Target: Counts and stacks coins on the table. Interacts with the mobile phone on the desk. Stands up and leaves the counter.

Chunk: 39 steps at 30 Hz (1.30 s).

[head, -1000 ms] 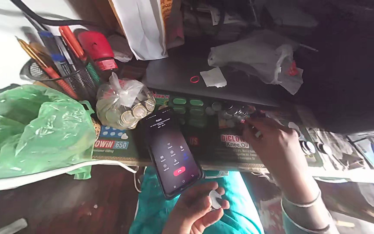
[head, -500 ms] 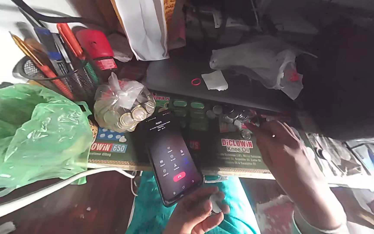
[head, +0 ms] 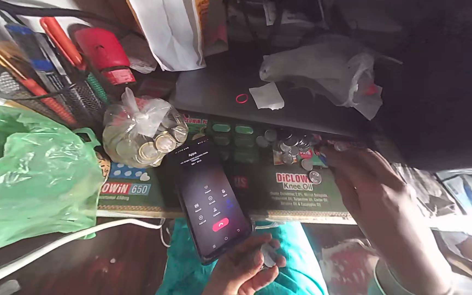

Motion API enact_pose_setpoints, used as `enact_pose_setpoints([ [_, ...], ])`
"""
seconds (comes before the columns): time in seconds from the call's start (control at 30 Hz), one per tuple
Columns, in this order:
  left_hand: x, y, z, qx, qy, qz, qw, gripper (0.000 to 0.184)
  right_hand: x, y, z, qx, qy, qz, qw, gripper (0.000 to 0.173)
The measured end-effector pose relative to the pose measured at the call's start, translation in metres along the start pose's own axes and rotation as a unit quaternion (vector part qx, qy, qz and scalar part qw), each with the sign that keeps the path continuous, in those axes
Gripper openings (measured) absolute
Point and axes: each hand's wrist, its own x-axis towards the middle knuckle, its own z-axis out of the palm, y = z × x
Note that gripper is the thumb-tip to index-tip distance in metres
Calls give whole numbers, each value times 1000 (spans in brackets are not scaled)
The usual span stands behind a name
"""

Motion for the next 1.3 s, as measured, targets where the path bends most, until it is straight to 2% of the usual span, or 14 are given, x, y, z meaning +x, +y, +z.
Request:
enact_pose_setpoints([
  [0.17,0,0,2,-2,-2,-2,1000,28,-8,-5,10,-31,9,-44,998,25],
  [0.3,0,-1,-3,-5,-6,8,1000,29,-21,-7,3,-37,-23,-45,998,23],
  [0.5,-1,0,-1,-2,-4,1,1000,29,-14,4,0,34,-78,11,996,42],
  [0.63,-3,1,-1,-3,16,8,1000,28,-12,0,0,20,-73,13,997,27],
  [0.77,-3,2,-3,-8,13,5,1000,28,-8,-4,2,10,-67,15,998,23],
  [1.03,-3,4,-4,-27,17,5,999,29,2,4,10,74,-21,66,995,38],
  [1.17,-3,6,-3,-32,24,4,999,29,9,6,9,93,-86,57,990,38],
  [1.3,-2,5,-4,-31,20,6,999,29,15,1,11,75,-96,43,992,24],
])
